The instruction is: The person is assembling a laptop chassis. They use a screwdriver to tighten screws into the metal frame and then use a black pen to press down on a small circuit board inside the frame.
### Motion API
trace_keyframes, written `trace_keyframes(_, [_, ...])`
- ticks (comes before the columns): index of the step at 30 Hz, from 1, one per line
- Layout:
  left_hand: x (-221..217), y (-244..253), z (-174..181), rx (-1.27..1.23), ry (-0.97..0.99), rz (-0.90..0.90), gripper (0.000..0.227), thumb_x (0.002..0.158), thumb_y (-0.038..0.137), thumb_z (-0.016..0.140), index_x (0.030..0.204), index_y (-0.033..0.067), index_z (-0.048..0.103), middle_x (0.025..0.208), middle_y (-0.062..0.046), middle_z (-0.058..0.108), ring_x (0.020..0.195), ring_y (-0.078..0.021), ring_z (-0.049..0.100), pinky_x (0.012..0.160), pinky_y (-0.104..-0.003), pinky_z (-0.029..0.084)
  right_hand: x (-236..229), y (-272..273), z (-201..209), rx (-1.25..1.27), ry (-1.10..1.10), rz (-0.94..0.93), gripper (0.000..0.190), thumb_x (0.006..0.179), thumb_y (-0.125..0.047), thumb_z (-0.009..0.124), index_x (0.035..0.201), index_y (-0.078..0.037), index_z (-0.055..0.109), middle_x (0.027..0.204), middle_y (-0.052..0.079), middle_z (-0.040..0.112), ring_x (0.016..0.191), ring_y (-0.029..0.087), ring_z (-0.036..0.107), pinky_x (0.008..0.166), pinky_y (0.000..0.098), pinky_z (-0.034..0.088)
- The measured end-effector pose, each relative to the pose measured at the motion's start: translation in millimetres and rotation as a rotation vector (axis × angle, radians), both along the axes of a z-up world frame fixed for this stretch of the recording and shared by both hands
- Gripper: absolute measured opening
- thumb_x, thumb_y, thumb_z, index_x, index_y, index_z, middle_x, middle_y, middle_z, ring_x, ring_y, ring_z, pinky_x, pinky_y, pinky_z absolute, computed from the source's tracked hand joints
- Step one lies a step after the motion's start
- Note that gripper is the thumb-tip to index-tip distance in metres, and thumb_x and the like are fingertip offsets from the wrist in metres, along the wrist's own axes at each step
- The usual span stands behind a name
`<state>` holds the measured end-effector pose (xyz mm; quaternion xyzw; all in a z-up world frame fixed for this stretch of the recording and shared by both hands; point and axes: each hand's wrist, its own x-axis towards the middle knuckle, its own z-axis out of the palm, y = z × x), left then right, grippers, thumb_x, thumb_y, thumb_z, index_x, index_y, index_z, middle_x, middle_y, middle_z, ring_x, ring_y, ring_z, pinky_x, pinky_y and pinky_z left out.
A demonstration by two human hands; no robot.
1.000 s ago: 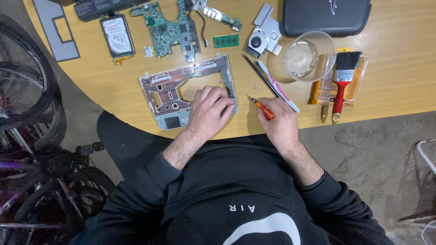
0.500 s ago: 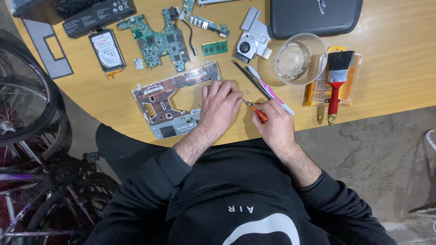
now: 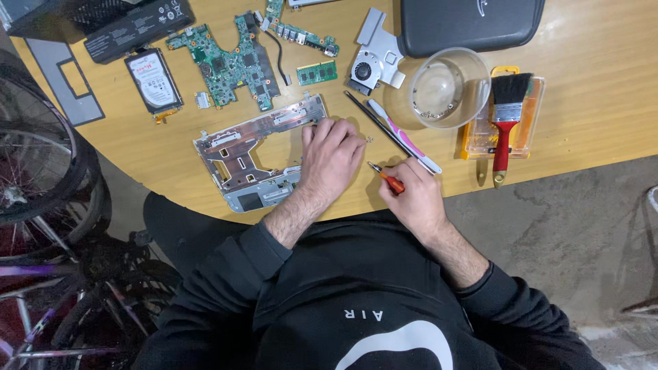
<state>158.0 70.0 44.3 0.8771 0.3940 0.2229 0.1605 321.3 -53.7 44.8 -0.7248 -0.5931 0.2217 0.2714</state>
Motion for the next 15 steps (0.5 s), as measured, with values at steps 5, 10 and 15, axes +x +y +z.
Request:
trace_keyframes(5, [2.5,2.6,-2.9,-0.025,-0.022,-0.002,0.011,0.082,0.016,0.080,0.081,0.0175,0.070,0.090,0.002,0.053,0.094,-0.0217,0.054,0.079,-0.040,0.037,-0.2,-4.2,-6.8,0.007,0.069,-0.013,0.013,0.080,-0.004,0.082,0.088,-0.006,0.071,0.079,0.009,0.065,0.077,0.030,0.071,0.065,0.0372,0.059])
trace_keyframes(10, [-9.2,-0.7,15.6,-0.021,-0.098,-0.002,0.009,0.091,0.021,0.076,0.086,0.0174,0.071,0.093,0.002,0.055,0.092,-0.0218,0.056,0.077,-0.040,0.039,-0.3,-4.8,-8.1,0.036,0.095,-0.015,0.014,0.080,-0.005,0.081,0.091,-0.007,0.072,0.082,0.009,0.066,0.077,0.031,0.070,0.066,0.0400,0.059])
trace_keyframes(15, [-51.9,-24.8,12.6,-0.141,-0.270,-0.106,0.002,0.093,0.017,0.075,0.094,0.0162,0.074,0.089,0.000,0.061,0.084,-0.0245,0.062,0.073,-0.039,0.047,-6.0,-2.1,6.4,0.084,0.175,0.009,0.016,0.082,-0.006,0.082,0.097,-0.011,0.079,0.092,0.007,0.073,0.079,0.029,0.072,0.071,0.0383,0.060])
